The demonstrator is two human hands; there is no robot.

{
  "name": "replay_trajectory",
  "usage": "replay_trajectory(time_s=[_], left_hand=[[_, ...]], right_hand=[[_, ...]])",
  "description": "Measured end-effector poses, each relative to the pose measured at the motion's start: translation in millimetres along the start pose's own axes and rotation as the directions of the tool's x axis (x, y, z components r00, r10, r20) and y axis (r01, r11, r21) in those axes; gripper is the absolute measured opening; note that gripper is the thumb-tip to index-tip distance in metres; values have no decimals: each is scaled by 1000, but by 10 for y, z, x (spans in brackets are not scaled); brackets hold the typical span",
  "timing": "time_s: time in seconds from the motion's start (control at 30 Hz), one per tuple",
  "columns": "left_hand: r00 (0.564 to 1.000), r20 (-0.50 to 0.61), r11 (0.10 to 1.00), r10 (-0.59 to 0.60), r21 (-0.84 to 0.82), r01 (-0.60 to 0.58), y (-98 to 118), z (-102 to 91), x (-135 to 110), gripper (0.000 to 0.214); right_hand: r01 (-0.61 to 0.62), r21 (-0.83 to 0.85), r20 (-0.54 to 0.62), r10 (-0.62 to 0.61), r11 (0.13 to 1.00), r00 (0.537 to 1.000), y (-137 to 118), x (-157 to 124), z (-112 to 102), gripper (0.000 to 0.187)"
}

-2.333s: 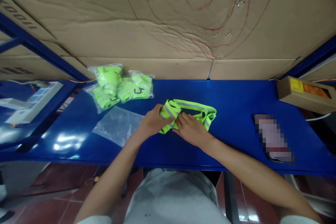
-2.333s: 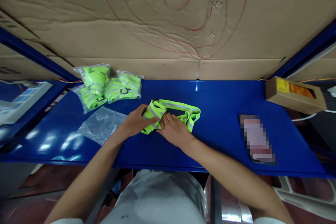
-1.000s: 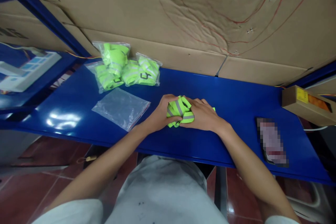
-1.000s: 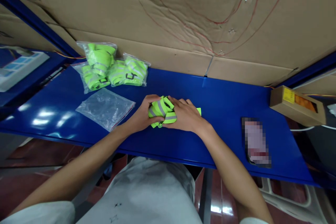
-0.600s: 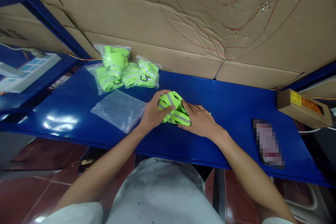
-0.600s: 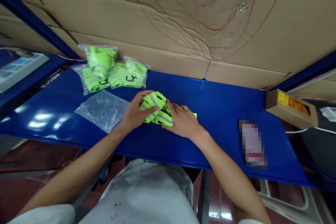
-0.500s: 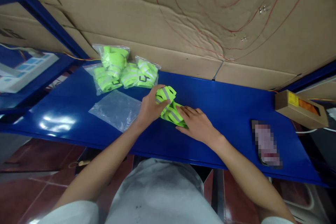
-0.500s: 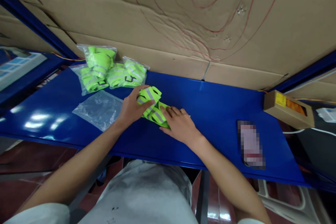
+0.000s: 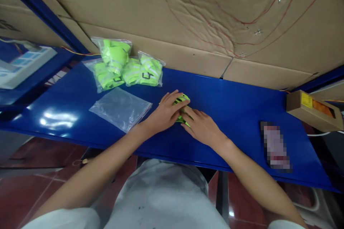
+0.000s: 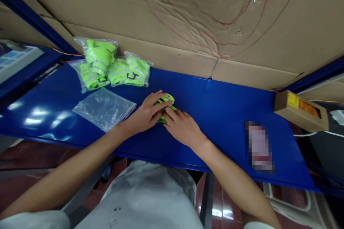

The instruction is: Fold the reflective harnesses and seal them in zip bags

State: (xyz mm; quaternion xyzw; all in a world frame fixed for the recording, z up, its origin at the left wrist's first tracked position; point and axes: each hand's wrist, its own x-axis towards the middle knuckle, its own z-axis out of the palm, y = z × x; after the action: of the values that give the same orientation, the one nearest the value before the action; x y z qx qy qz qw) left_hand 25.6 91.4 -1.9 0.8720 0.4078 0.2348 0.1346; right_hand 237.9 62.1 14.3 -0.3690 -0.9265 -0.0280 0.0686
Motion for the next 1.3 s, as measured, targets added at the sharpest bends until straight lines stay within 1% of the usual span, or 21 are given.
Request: replay_trajectory(time_s=[0.07,0.1,0.17,0.2,0.27,0.33,0.37,0.4,0.47,0.5,0.53,0.6,0.7,0.77,0.83,0.9,1.0,1.07,1.17,1.23,1.3], left_hand=[[999,33,994,31,-109,-27,45,-32,-19,47],[999,30,987,15,-161,-10,68,-52,-15,47],[997,8,967,-73,-242,73,99,-93,17,47],[993,2,960,-117,-257,114,103,-110,40,46],[987,2,965,-162,-206,159,83,-134,87,39],[980,-5,976,-197,-92,196,27,-142,123,32],[971,-15,970,-237,-52,236,-9,-142,135,36],[956,-17,956,-293,-33,292,-46,-140,145,47],[919,15,919,-393,-35,394,-102,-131,161,72],[907,38,907,-419,-40,420,-110,-124,168,76],[903,56,903,-426,-39,428,-101,-116,173,73],[911,64,912,-407,-29,409,-33,-95,175,61],[940,11,940,-340,26,340,134,-55,144,58],[967,-23,966,-253,56,254,227,-22,103,58],[987,-33,987,-156,41,157,279,18,57,60],[995,-30,996,-92,-18,92,300,60,21,67],[998,8,985,-62,-158,63,316,113,-5,78],[999,43,968,-20,-248,31,338,135,-15,81],[997,56,940,52,-340,-30,390,166,-45,80],[997,52,916,62,-399,-36,415,190,-78,77],[998,31,881,47,-473,-26,416,215,-111,74]], right_hand=[[5,4,14,-5,1000,1000,-3,5,40,38],[6,14,12,-6,1000,1000,-2,7,57,39],[12,38,3,-12,999,1000,6,10,78,41],[14,54,2,-14,998,1000,13,10,82,43],[20,88,7,-21,996,1000,27,8,76,44],[33,117,22,-36,993,999,43,1,57,43],[40,128,30,-44,991,999,52,-5,43,44],[47,139,36,-53,989,998,64,-14,25,47],[60,166,47,-68,984,997,90,-41,-22,53],[64,187,54,-76,980,996,104,-57,-48,54],[69,211,63,-84,975,994,118,-74,-74,53],[81,251,84,-106,965,991,140,-104,-115,48],[98,217,91,-120,971,989,151,-124,-125,32],[104,153,65,-115,983,991,151,-119,-102,30],[104,104,11,-106,989,994,148,-109,-68,29],[107,76,-65,-102,991,993,136,-97,-28,29],[102,26,-203,-95,994,975,96,-86,47,26],[75,-19,-268,-77,997,960,62,-88,98,25],[14,-76,-292,-35,997,956,20,-100,141,25],[-36,-102,-296,4,994,955,-4,-100,135,30],[-78,-101,-303,44,992,952,-33,-80,110,36]])
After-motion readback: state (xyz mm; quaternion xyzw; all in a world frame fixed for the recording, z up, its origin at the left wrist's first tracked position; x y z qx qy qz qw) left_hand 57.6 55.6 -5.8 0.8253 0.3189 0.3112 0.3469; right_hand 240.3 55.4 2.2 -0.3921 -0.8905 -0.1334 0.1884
